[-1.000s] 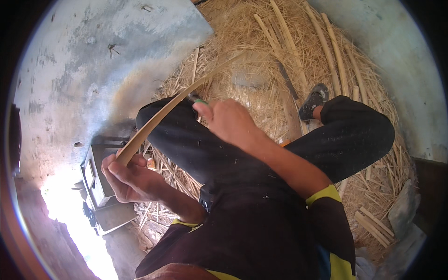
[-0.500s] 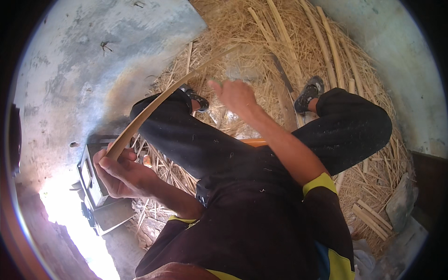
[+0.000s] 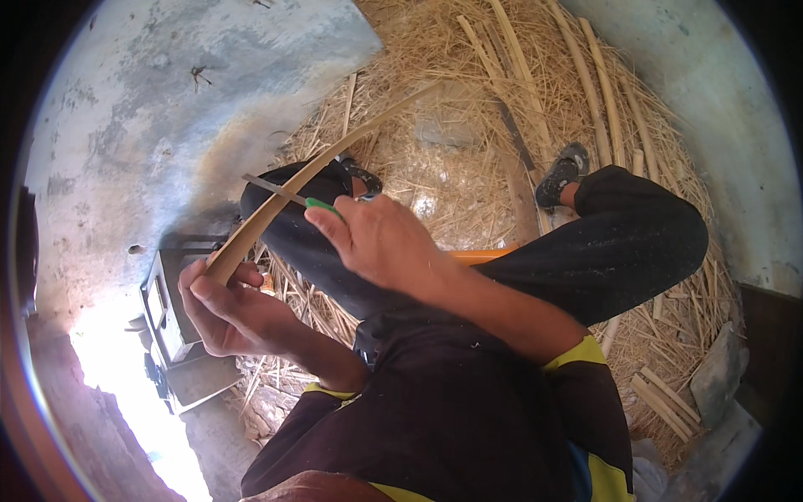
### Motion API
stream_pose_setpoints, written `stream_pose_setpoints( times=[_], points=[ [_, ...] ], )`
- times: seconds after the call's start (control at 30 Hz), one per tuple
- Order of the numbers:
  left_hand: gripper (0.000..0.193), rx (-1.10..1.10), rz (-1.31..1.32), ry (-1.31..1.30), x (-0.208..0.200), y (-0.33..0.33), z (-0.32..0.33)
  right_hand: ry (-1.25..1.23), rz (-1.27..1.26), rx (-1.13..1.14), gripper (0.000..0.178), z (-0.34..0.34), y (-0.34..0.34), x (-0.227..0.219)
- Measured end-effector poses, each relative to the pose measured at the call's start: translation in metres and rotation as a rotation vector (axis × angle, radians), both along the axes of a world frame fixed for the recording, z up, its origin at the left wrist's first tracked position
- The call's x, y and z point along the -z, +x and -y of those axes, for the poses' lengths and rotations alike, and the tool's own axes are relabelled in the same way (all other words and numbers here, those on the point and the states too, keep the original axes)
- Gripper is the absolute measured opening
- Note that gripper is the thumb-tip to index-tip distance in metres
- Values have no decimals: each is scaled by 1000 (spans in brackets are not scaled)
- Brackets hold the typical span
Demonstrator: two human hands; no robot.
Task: The person sits on a straw-covered floor and uses a green-handled knife to shave a thin strip of wood. They hold the wood in their left hand and repeatedly scrape the blade along its length to remove thin layers, creating wood shavings.
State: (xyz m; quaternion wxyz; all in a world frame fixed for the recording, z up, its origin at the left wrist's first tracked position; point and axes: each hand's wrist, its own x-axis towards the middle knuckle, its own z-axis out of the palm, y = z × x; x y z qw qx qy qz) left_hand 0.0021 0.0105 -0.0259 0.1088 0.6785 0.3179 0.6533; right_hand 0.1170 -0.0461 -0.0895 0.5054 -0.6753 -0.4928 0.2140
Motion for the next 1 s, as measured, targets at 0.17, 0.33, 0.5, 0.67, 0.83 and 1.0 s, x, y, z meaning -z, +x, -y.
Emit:
stream_pose_setpoints(
  times=[0.17,0.33,0.5,0.67,0.83,1.0],
  points=[
    [36,-35,-67,7,0,-8,-6,-41,21,-29,53,7,-8,-22],
    [38,-76,-8,-68,-2,-6,-5,-24,132,17,45,2,-9,-17],
    [39,-45,-24,-57,0,-10,-5,-23,120,15,46,6,-21,-28],
    [39,8,39,-81,0,-10,-6,-85,141,87,48,-2,-10,-5],
    [39,58,3,-49,-1,-8,-5,-199,111,84,52,-3,-5,1],
    [40,88,80,-42,4,-8,-10,-102,56,-11,46,3,-3,-19]
  ],
)
